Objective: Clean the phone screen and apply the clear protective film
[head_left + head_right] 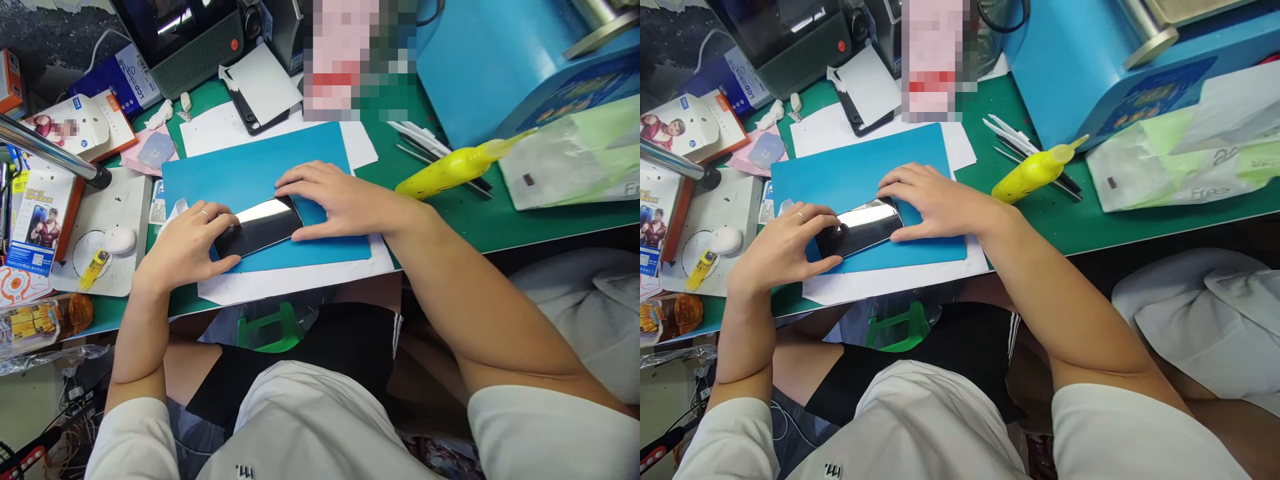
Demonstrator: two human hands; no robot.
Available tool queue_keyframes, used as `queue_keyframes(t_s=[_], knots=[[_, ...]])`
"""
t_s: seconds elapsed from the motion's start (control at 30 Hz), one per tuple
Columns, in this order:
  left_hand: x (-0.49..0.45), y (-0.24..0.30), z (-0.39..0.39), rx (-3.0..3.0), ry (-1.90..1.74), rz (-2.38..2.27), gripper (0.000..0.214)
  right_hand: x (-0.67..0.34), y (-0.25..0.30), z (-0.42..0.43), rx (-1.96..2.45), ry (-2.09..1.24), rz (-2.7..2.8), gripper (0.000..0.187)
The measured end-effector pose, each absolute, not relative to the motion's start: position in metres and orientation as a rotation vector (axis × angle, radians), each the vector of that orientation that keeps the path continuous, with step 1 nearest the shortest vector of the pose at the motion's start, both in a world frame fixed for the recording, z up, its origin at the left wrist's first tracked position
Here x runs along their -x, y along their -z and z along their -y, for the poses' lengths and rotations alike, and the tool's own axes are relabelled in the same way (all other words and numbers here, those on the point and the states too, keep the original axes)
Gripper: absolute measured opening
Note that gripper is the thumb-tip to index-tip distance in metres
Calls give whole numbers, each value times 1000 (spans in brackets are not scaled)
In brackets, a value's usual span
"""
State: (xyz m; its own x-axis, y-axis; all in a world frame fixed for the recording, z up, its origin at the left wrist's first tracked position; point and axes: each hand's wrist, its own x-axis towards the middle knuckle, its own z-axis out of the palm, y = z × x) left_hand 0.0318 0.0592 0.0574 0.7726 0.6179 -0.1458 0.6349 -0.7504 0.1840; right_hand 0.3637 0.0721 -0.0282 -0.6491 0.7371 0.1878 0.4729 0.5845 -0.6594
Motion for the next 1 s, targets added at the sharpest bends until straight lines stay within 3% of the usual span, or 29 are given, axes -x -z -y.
queue_keyframes(t_s=[1.0], knots=[[-34,-59,-58,-2770,116,-1023,45,-367,31,-72,958,-804,2339,79]])
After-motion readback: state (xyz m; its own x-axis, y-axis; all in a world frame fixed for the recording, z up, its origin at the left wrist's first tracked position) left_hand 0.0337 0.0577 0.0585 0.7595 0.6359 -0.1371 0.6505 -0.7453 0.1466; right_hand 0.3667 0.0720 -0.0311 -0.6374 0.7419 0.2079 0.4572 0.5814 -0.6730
